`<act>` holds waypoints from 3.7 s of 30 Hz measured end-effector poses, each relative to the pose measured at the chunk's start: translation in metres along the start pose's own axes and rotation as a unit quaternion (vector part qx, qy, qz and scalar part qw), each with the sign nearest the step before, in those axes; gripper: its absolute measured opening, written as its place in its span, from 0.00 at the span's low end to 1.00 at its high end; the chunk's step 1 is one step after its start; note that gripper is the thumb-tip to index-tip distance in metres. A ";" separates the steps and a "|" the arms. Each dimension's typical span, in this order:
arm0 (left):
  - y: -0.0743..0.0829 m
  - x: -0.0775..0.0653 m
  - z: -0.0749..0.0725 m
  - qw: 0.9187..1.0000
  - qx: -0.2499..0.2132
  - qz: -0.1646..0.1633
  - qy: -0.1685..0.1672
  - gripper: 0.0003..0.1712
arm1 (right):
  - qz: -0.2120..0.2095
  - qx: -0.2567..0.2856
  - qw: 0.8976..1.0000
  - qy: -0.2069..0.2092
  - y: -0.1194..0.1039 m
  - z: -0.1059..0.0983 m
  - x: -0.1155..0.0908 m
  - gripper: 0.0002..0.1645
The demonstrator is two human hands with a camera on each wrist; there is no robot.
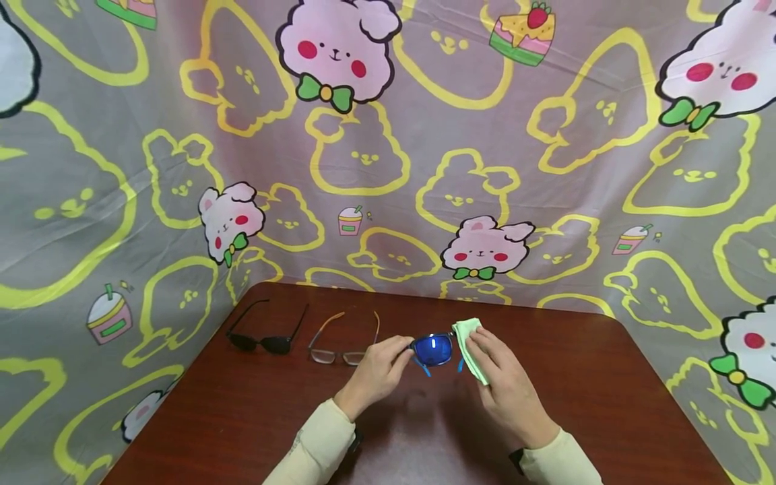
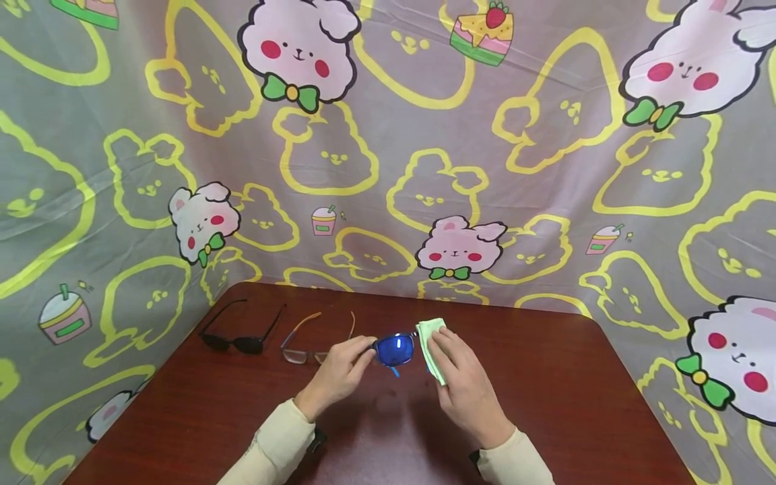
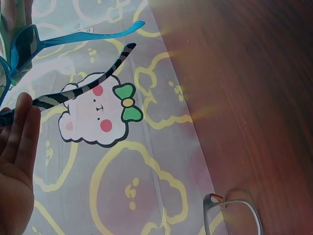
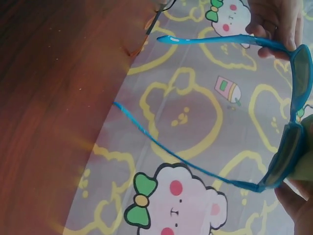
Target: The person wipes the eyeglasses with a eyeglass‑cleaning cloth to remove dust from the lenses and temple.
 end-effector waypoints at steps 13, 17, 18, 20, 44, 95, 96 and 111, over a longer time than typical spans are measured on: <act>0.001 -0.002 -0.004 1.000 -0.013 -0.017 0.013 0.07 | -0.045 -0.022 0.998 0.031 -0.005 -0.010 0.001 0.25; 0.000 -0.003 -0.006 0.999 -0.018 -0.027 0.017 0.08 | -0.039 -0.032 0.998 0.035 -0.002 -0.014 0.000 0.25; -0.001 -0.003 -0.006 0.999 -0.019 -0.032 0.019 0.08 | -0.035 -0.034 0.998 0.035 0.000 -0.016 0.000 0.25; -0.001 -0.003 -0.008 0.999 -0.022 -0.042 0.021 0.08 | -0.024 -0.037 0.998 0.035 0.002 -0.018 -0.001 0.25; 0.003 0.000 -0.008 0.996 -0.039 -0.060 0.045 0.07 | 0.002 -0.024 0.997 0.066 -0.009 -0.007 0.006 0.25; 0.005 0.002 0.000 0.998 0.001 -0.049 0.047 0.08 | -0.055 -0.024 0.998 -0.015 -0.034 0.019 0.014 0.26; 0.005 0.002 0.000 0.998 0.003 -0.048 0.048 0.08 | -0.055 -0.026 0.998 -0.020 -0.034 0.020 0.014 0.26; 0.005 0.001 -0.002 0.997 0.012 -0.056 0.057 0.08 | -0.043 -0.027 0.998 -0.046 -0.040 0.024 0.011 0.29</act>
Point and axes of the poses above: each hand's wrist, its own x-axis towards the middle knuckle, its own z-axis out of the palm, y = z × x, the point moved 9 cm from there along x, towards the middle knuckle, and after that the axes turned 9 degrees about y, right-handed, at the moved point
